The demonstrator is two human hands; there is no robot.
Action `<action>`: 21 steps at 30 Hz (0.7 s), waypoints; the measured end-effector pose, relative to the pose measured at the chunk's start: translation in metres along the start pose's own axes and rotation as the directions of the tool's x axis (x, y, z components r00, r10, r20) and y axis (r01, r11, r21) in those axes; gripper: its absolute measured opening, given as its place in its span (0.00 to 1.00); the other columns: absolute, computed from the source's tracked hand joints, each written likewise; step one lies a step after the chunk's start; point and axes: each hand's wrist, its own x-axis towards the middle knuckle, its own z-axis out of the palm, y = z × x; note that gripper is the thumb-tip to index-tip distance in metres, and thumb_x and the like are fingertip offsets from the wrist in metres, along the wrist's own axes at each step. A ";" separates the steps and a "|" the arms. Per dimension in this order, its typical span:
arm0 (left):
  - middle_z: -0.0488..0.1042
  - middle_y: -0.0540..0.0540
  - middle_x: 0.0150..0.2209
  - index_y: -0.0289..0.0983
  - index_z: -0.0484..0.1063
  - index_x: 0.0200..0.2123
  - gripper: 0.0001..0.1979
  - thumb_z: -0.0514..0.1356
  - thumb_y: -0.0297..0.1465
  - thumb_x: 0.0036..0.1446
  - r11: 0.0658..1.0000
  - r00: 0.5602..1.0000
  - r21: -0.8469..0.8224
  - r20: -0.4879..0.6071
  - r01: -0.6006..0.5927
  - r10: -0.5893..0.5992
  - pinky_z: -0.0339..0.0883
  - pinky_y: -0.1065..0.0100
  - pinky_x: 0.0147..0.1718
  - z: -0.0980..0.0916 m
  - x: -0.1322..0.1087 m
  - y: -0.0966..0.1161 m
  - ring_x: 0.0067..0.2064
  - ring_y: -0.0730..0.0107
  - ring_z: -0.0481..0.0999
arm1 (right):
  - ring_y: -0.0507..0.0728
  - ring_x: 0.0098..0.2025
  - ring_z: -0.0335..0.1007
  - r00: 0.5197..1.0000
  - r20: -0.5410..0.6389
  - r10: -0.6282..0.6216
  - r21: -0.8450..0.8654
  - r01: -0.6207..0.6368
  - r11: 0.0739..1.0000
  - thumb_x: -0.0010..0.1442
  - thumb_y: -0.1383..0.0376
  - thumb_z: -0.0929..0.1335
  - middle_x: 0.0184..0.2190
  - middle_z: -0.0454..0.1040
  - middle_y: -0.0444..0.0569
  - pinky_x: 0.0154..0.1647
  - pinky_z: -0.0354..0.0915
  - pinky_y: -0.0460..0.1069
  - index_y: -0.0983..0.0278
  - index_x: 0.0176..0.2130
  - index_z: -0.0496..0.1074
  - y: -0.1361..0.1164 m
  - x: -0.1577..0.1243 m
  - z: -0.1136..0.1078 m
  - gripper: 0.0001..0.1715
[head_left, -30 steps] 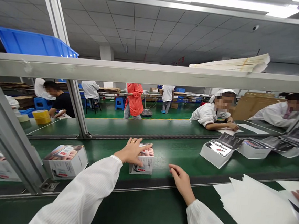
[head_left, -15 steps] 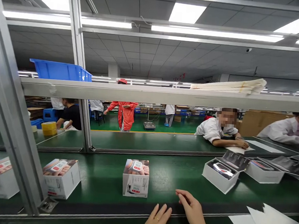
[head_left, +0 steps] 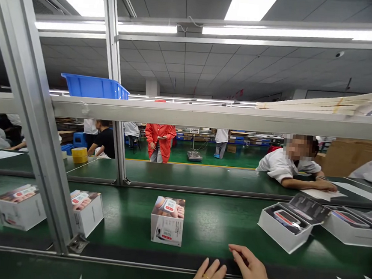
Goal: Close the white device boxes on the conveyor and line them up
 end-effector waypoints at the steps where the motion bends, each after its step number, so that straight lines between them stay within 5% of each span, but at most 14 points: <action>1: 0.56 0.55 0.67 0.58 0.33 0.68 0.35 0.51 0.49 0.67 1.000 1.000 -0.003 0.012 -0.002 0.002 0.58 0.48 0.63 -0.003 -0.001 0.003 0.66 0.51 0.60 | 0.63 0.43 0.77 1.000 0.005 0.004 -0.004 -0.004 1.000 0.55 0.46 0.67 0.40 0.80 0.51 0.45 0.72 0.52 0.57 0.38 0.80 -0.001 0.000 0.000 0.22; 12: 0.46 0.56 0.70 0.63 0.53 0.65 0.21 0.47 0.43 0.71 0.991 0.991 0.018 0.023 -0.135 0.135 0.53 0.45 0.64 -0.020 -0.009 0.018 0.69 0.52 0.52 | 0.64 0.44 0.76 0.999 0.035 0.021 -0.014 -0.020 1.000 0.55 0.45 0.67 0.41 0.79 0.52 0.46 0.71 0.54 0.57 0.38 0.80 -0.004 -0.003 -0.002 0.23; 17: 0.38 0.49 0.71 0.57 0.53 0.66 0.22 0.47 0.44 0.71 0.976 0.978 0.070 0.043 -0.208 0.206 0.47 0.41 0.64 -0.025 -0.017 0.018 0.70 0.48 0.45 | 0.62 0.42 0.75 0.999 0.031 0.017 0.005 -0.017 1.000 0.55 0.47 0.67 0.40 0.79 0.51 0.45 0.70 0.53 0.57 0.38 0.80 -0.014 -0.007 0.002 0.21; 19: 0.40 0.45 0.71 0.55 0.52 0.67 0.28 0.50 0.50 0.67 0.969 0.972 0.092 0.058 -0.231 0.226 0.46 0.40 0.64 -0.030 -0.019 0.018 0.69 0.45 0.46 | 0.62 0.40 0.75 1.000 -0.021 0.021 0.027 -0.020 0.999 0.55 0.47 0.67 0.39 0.79 0.52 0.43 0.70 0.52 0.59 0.38 0.80 -0.017 -0.006 -0.002 0.22; 21: 0.42 0.42 0.70 0.53 0.51 0.68 0.32 0.52 0.53 0.64 0.960 0.967 0.115 0.062 -0.255 0.249 0.47 0.40 0.63 -0.033 -0.019 0.016 0.69 0.43 0.46 | 0.62 0.39 0.75 0.975 -0.214 0.063 0.032 -0.057 0.998 0.55 0.47 0.66 0.40 0.79 0.53 0.44 0.69 0.54 0.61 0.40 0.79 -0.015 0.004 -0.017 0.24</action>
